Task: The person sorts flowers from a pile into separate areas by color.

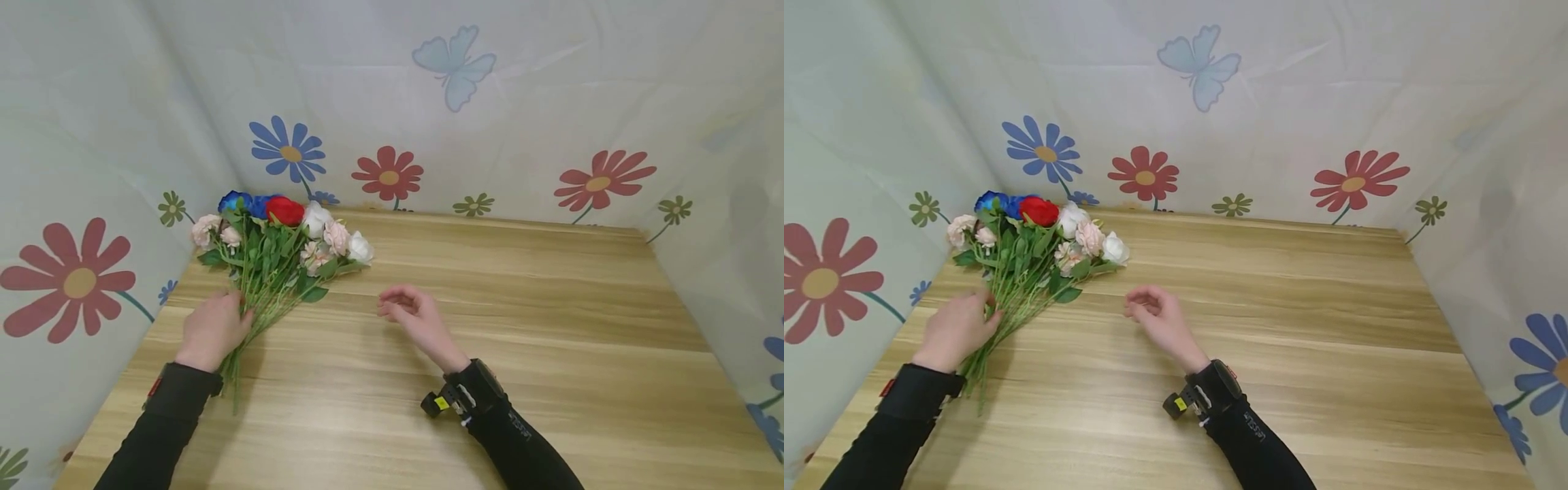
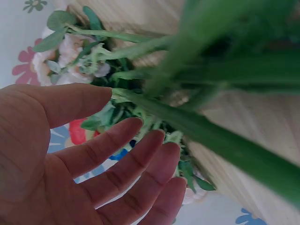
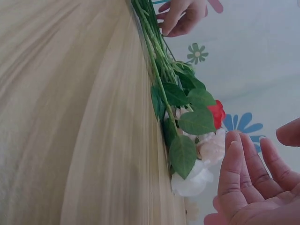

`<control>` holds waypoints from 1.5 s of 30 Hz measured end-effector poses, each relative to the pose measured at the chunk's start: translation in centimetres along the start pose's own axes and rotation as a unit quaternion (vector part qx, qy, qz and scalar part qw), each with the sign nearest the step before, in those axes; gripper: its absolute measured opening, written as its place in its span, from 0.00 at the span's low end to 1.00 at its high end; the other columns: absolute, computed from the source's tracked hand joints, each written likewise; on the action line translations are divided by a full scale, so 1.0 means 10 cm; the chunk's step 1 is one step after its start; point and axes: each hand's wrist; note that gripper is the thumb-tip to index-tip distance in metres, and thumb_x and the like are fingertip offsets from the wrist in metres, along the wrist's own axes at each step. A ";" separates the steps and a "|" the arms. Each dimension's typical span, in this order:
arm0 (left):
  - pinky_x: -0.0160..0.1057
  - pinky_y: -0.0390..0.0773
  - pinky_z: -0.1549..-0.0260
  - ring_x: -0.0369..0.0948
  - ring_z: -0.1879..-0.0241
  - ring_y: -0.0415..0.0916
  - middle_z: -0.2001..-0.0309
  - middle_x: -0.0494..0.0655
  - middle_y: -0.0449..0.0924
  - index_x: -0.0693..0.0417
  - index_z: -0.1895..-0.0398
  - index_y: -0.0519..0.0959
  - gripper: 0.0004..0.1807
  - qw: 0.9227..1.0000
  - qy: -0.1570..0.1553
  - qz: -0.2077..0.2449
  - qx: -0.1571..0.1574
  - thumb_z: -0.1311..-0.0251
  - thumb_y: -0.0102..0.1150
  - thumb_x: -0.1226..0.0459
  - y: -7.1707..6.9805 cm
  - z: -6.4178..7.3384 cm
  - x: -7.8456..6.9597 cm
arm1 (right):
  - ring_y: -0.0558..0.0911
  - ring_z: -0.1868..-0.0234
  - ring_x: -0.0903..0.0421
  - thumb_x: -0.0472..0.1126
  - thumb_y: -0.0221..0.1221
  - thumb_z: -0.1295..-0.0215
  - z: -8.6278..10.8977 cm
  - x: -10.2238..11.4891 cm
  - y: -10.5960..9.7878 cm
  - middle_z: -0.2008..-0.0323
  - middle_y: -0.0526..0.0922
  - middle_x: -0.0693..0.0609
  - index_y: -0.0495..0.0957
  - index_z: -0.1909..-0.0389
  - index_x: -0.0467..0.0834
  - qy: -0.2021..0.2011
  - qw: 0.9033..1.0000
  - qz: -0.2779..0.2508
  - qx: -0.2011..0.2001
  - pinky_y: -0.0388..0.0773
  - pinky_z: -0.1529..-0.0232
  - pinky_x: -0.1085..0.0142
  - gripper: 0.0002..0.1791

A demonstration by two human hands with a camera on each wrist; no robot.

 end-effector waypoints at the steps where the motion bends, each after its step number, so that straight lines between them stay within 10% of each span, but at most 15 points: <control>1: 0.54 0.75 0.80 0.58 0.71 0.75 0.65 0.64 0.76 0.65 0.61 0.76 0.14 1.000 -0.002 0.001 0.006 0.40 0.57 0.61 0.01 0.00 0.01 | 0.81 0.57 0.41 0.29 0.52 0.36 0.01 0.00 0.02 0.54 0.78 0.33 0.72 0.50 0.29 0.000 1.000 0.001 0.001 0.77 0.51 0.49 0.14; 25: 0.43 0.67 0.84 0.43 0.84 0.66 0.81 0.49 0.72 0.58 0.78 0.74 0.07 0.999 0.005 0.031 0.044 0.42 0.55 0.67 0.02 0.09 0.12 | 0.80 0.56 0.37 0.26 0.50 0.35 0.14 0.27 0.10 0.55 0.78 0.29 0.72 0.52 0.27 0.000 0.998 0.042 0.043 0.77 0.51 0.49 0.12; 45: 0.51 0.78 0.74 0.52 0.74 0.77 0.71 0.62 0.79 0.72 0.63 0.76 0.08 0.994 0.053 0.088 -0.043 0.39 0.52 0.72 0.06 0.14 0.08 | 0.80 0.56 0.37 0.26 0.50 0.36 0.13 0.26 0.10 0.56 0.78 0.29 0.72 0.51 0.27 0.005 0.998 0.053 0.045 0.77 0.51 0.50 0.13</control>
Point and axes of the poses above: each hand's wrist, its own z-axis away from the middle knuckle, its own y-axis out of the palm, x = y × z
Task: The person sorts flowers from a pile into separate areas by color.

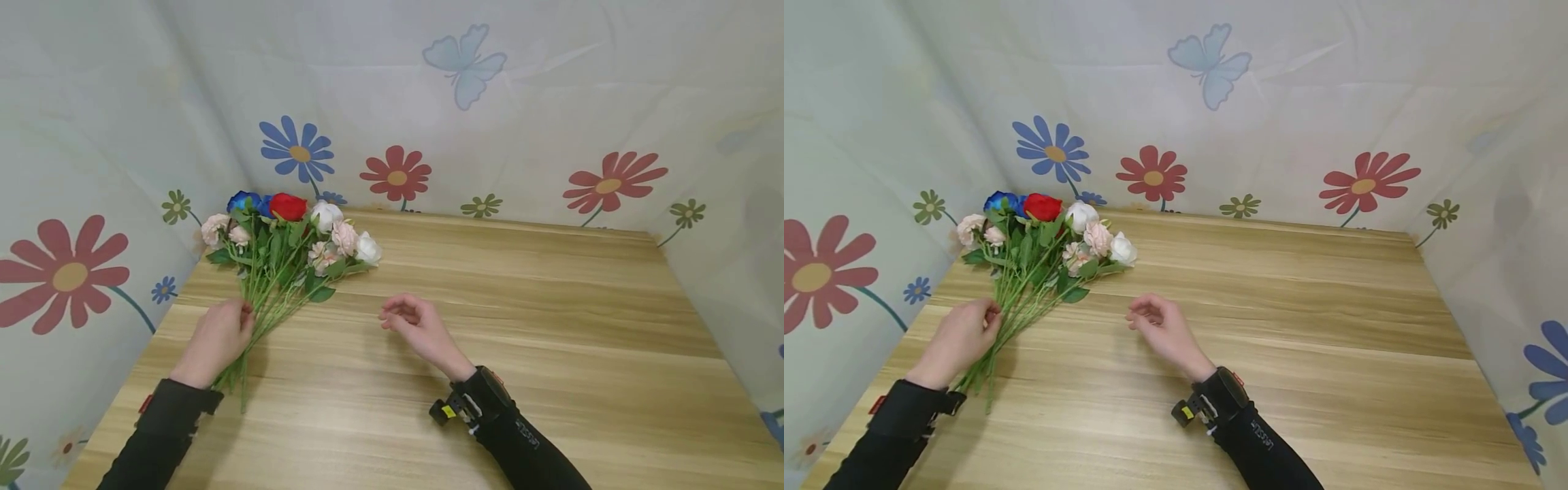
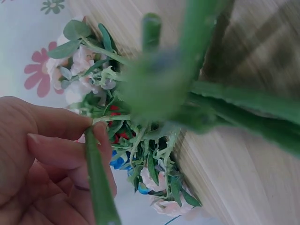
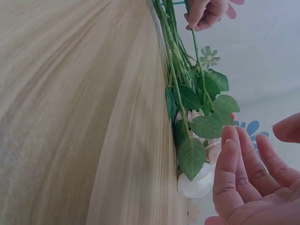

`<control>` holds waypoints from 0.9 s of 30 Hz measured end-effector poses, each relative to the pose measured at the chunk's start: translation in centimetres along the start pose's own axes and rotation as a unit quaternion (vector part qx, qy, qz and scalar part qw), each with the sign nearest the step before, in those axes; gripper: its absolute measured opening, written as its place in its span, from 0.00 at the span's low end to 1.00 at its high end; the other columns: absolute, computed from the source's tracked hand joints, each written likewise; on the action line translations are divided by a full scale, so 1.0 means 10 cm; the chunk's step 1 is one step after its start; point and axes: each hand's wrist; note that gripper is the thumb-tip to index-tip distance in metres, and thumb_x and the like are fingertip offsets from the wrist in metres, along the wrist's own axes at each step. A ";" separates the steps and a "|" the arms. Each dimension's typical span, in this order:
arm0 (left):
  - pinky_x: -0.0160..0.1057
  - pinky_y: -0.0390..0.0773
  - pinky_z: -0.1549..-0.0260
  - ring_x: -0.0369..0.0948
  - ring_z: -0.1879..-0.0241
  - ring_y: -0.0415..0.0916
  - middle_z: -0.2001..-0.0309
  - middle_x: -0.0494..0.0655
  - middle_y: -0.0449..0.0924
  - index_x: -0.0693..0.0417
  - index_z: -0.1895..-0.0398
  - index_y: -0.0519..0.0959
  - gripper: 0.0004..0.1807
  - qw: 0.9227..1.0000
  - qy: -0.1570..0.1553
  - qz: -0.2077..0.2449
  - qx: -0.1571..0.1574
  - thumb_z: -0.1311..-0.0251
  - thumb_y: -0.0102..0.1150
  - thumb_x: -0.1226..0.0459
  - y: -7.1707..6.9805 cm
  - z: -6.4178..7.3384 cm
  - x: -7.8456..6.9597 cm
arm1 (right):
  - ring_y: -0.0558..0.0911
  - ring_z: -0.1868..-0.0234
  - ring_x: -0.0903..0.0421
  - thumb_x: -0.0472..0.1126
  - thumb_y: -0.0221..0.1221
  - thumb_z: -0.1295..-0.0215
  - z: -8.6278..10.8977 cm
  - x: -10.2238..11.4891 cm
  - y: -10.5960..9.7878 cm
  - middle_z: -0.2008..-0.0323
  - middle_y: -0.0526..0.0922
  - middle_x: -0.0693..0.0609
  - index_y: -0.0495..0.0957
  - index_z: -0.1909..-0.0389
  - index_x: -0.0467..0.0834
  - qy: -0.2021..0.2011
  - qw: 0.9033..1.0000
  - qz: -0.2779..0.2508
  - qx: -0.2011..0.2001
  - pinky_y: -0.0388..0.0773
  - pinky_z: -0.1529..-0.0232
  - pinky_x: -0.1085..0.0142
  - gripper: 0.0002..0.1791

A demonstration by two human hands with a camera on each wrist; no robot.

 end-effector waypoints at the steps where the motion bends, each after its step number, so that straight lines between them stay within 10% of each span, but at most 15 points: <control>1: 0.50 0.78 0.75 0.52 0.74 0.77 0.71 0.61 0.79 0.72 0.63 0.76 0.08 1.000 0.001 0.002 -0.004 0.39 0.52 0.72 0.00 0.00 -0.01 | 0.80 0.56 0.37 0.26 0.50 0.36 0.00 0.00 0.00 0.56 0.78 0.29 0.72 0.51 0.27 0.001 1.000 0.001 0.000 0.77 0.51 0.51 0.13; 15: 0.39 0.67 0.83 0.39 0.82 0.66 0.73 0.53 0.76 0.66 0.62 0.75 0.06 0.997 0.035 0.022 -0.070 0.36 0.51 0.70 -0.05 -0.04 -0.20 | 0.79 0.55 0.36 0.27 0.50 0.35 -0.01 -0.09 -0.06 0.55 0.78 0.30 0.72 0.51 0.28 0.023 1.000 -0.009 -0.004 0.75 0.49 0.46 0.13; 27: 0.41 0.71 0.80 0.41 0.78 0.72 0.68 0.52 0.77 0.62 0.56 0.76 0.10 0.990 0.027 0.135 -0.036 0.32 0.50 0.64 0.01 -0.30 -0.61 | 0.81 0.56 0.43 0.30 0.51 0.35 -0.01 -0.38 -0.20 0.54 0.79 0.35 0.70 0.47 0.29 0.022 0.999 -0.003 -0.034 0.77 0.50 0.50 0.16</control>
Point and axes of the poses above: each hand's wrist, its own z-axis away from the middle knuckle, its own y-axis out of the palm, x = y × z
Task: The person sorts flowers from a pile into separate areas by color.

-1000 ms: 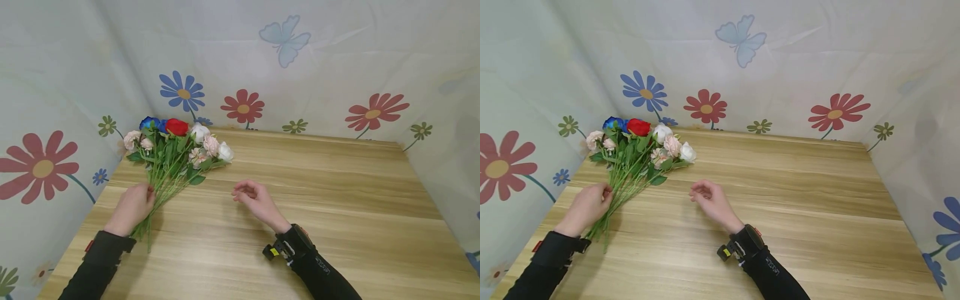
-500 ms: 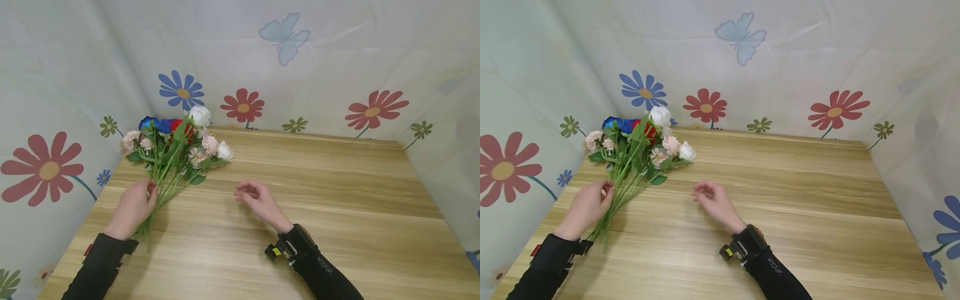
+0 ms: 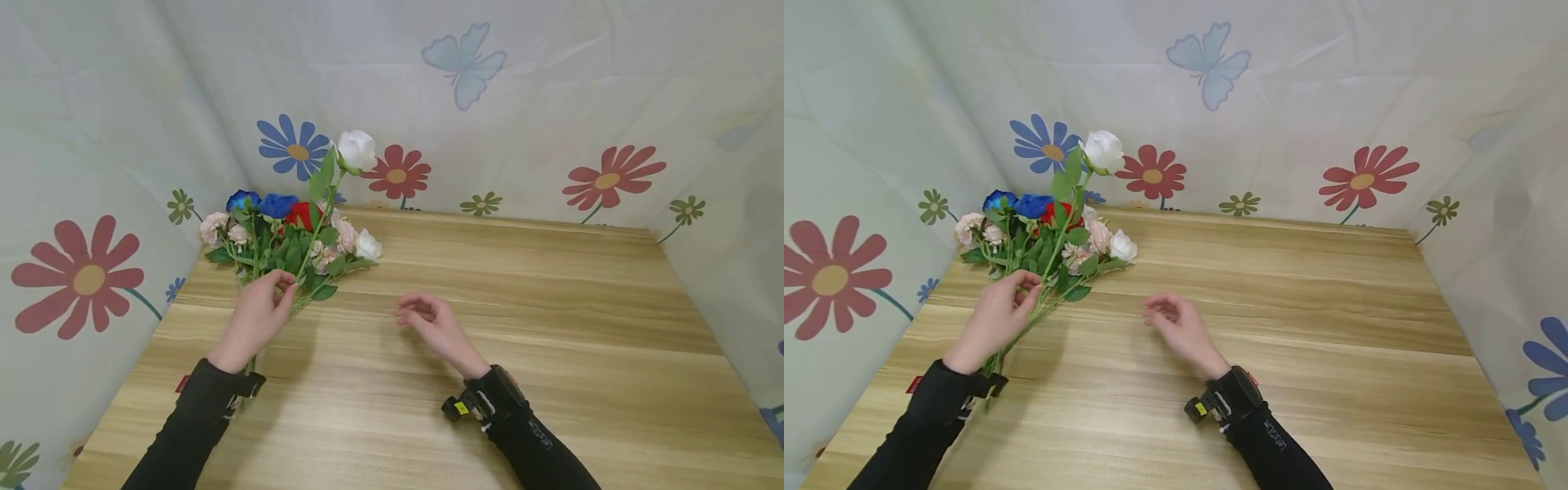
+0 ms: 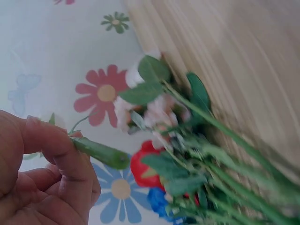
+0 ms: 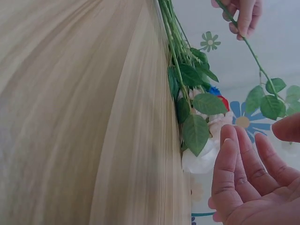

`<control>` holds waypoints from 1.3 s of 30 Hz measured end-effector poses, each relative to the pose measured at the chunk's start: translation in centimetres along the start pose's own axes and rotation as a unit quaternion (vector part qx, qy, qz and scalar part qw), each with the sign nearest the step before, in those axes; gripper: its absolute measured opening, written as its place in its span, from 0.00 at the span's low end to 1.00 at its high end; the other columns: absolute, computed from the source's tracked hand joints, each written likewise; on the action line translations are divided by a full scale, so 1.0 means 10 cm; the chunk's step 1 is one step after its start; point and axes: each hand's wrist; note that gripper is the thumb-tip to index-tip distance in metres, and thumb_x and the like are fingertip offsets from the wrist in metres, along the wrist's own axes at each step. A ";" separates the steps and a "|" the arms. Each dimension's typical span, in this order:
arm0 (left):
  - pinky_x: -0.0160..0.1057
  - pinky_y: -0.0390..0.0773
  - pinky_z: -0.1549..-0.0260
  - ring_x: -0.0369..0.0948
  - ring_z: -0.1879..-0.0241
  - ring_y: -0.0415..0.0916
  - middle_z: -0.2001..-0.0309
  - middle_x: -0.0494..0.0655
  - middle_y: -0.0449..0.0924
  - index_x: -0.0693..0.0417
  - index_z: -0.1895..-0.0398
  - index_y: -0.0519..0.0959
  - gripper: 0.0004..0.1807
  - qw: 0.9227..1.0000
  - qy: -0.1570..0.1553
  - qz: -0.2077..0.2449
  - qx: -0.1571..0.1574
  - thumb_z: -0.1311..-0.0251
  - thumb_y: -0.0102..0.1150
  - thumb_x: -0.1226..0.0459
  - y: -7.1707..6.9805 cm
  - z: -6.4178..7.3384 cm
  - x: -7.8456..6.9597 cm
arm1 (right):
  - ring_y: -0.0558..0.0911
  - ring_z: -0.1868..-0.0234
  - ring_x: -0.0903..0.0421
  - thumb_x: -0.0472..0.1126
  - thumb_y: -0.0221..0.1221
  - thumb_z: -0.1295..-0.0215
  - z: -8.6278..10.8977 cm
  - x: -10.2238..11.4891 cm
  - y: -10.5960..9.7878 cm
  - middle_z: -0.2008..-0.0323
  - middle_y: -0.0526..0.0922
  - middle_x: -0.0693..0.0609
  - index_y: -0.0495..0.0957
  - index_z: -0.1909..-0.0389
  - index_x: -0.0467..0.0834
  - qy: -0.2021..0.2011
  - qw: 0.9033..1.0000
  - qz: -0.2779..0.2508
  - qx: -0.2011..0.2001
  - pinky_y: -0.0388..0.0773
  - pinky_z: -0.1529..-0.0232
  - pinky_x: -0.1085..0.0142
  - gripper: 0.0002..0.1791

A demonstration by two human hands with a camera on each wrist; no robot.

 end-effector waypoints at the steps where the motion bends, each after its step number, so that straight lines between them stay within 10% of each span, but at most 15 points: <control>1: 0.41 0.71 0.80 0.41 0.79 0.72 0.67 0.52 0.77 0.61 0.55 0.76 0.10 1.000 -0.002 0.018 0.005 0.32 0.50 0.64 0.02 -0.02 -0.04 | 0.81 0.56 0.43 0.30 0.51 0.35 0.00 -0.01 -0.02 0.54 0.79 0.35 0.70 0.47 0.29 0.001 1.000 -0.001 -0.003 0.77 0.50 0.50 0.17; 9: 0.42 0.72 0.82 0.52 0.80 0.74 0.61 0.54 0.75 0.58 0.50 0.72 0.13 0.980 -0.026 0.188 0.067 0.29 0.47 0.59 0.30 -0.18 -0.27 | 0.81 0.56 0.43 0.31 0.52 0.34 0.06 -0.07 -0.13 0.55 0.79 0.35 0.70 0.47 0.28 0.011 1.000 -0.001 -0.014 0.78 0.51 0.52 0.16; 21: 0.57 0.79 0.64 0.42 0.76 0.74 0.59 0.62 0.71 0.65 0.48 0.71 0.16 0.915 -0.065 0.368 0.151 0.31 0.50 0.62 0.85 -0.28 -0.49 | 0.79 0.54 0.40 0.30 0.49 0.33 0.04 -0.07 -0.29 0.54 0.78 0.31 0.70 0.48 0.26 0.027 0.999 -0.022 -0.033 0.76 0.50 0.49 0.16; 30: 0.36 0.78 0.72 0.37 0.76 0.73 0.61 0.62 0.74 0.68 0.50 0.73 0.16 0.904 -0.061 0.385 0.176 0.33 0.52 0.64 1.17 -0.23 -0.72 | 0.77 0.51 0.40 0.44 0.51 0.29 -0.09 0.03 -0.40 0.51 0.79 0.36 0.71 0.46 0.29 0.054 0.997 -0.028 -0.046 0.75 0.49 0.51 0.22; 39: 0.44 0.80 0.71 0.37 0.77 0.73 0.66 0.64 0.76 0.68 0.57 0.76 0.11 0.899 -0.058 0.392 0.188 0.35 0.55 0.67 1.38 -0.22 -0.83 | 0.73 0.61 0.50 0.54 0.56 0.34 -0.17 0.07 -0.40 0.58 0.78 0.38 0.76 0.48 0.35 0.082 0.995 0.007 -0.063 0.70 0.59 0.61 0.27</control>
Point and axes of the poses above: each hand's wrist, its own z-axis away from the middle knuckle, its own y-axis out of the palm, x = y × z
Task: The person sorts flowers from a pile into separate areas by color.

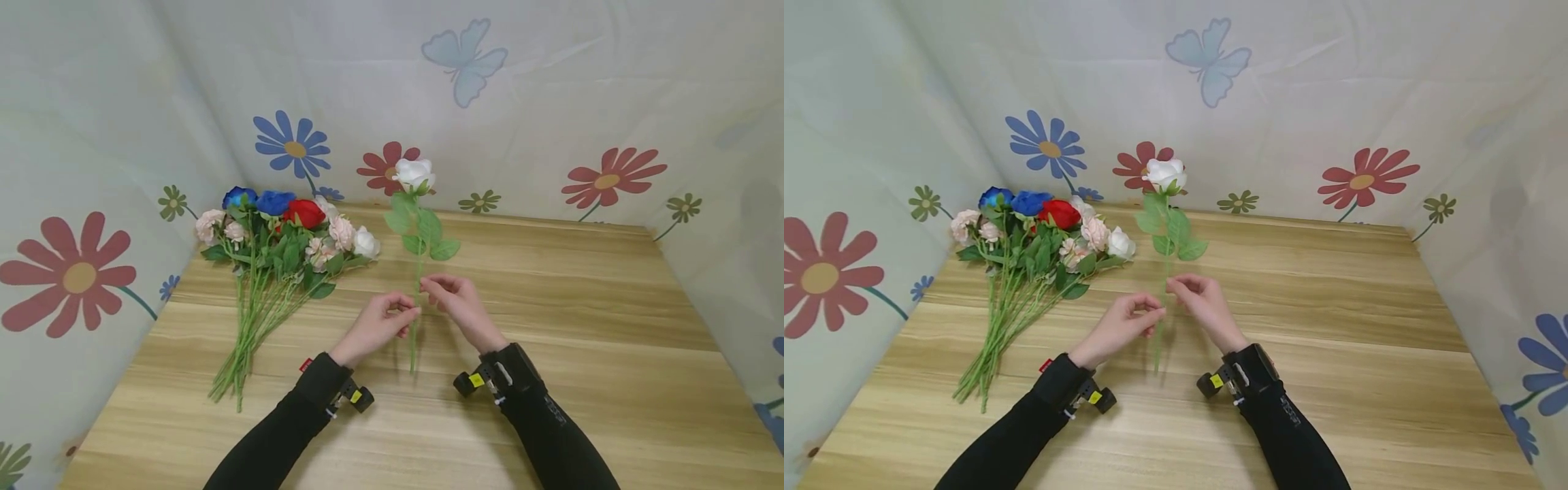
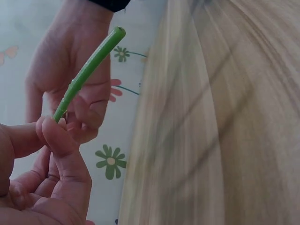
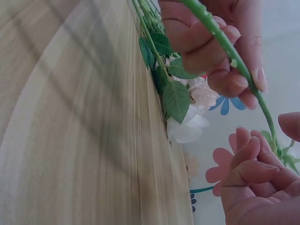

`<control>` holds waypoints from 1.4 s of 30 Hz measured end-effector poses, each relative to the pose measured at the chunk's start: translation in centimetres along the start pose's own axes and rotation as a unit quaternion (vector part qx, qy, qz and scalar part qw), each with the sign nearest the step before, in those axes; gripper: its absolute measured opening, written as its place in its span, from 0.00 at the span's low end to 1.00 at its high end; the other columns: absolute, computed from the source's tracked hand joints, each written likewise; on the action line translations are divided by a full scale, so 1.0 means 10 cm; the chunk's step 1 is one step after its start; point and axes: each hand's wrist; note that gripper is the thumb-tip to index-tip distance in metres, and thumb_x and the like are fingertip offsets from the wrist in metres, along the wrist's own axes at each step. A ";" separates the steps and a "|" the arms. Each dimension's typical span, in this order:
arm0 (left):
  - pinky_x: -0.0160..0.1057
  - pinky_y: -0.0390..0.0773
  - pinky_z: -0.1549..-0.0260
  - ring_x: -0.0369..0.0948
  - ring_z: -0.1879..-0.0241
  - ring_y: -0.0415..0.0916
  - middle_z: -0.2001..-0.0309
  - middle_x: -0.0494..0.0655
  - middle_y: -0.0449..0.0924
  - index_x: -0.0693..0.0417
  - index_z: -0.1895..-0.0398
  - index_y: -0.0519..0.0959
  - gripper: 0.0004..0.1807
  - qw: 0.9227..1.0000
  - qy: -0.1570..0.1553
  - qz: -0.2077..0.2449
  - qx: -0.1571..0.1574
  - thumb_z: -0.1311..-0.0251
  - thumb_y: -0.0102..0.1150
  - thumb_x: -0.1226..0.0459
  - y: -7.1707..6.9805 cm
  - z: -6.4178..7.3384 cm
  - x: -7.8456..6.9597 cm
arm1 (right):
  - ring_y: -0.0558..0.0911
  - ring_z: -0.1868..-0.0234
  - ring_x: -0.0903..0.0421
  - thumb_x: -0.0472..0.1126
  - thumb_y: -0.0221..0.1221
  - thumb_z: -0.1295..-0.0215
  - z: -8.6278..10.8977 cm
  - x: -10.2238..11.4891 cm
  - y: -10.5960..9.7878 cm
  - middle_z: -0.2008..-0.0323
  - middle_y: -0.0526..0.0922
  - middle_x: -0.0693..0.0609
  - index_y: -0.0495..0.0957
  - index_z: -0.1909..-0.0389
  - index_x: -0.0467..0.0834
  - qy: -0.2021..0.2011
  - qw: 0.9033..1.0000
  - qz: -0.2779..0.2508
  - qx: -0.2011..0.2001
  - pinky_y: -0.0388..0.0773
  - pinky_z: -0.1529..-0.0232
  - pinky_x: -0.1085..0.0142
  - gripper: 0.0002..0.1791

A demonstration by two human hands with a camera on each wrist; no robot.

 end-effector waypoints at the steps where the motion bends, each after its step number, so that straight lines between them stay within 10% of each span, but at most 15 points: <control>1: 0.46 0.80 0.71 0.38 0.78 0.73 0.66 0.64 0.76 0.69 0.57 0.76 0.10 1.000 0.001 -0.001 0.003 0.36 0.55 0.68 0.01 0.00 0.00 | 0.73 0.62 0.50 0.54 0.57 0.35 -0.01 0.00 0.01 0.60 0.78 0.38 0.76 0.49 0.35 0.001 1.000 -0.003 -0.002 0.70 0.60 0.61 0.27; 29: 0.43 0.82 0.71 0.50 0.70 0.80 0.61 0.55 0.81 0.61 0.56 0.78 0.12 0.997 0.029 -0.074 -0.007 0.33 0.52 0.62 0.09 -0.01 0.06 | 0.73 0.74 0.62 0.41 0.55 0.31 0.01 -0.05 -0.18 0.74 0.76 0.51 0.71 0.54 0.23 -0.011 0.999 -0.048 0.002 0.74 0.69 0.72 0.21; 42: 0.39 0.77 0.55 0.39 0.55 0.76 0.51 0.47 0.79 0.56 0.49 0.77 0.14 0.928 0.126 -0.347 -0.051 0.32 0.51 0.60 0.04 -0.02 0.03 | 0.74 0.74 0.62 0.40 0.53 0.30 0.16 -0.21 -0.61 0.73 0.76 0.51 0.70 0.52 0.23 0.019 1.000 -0.014 0.002 0.75 0.70 0.72 0.20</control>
Point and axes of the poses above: each hand's wrist, its own z-axis away from the middle knuckle, its own y-axis out of the palm, x = y × z
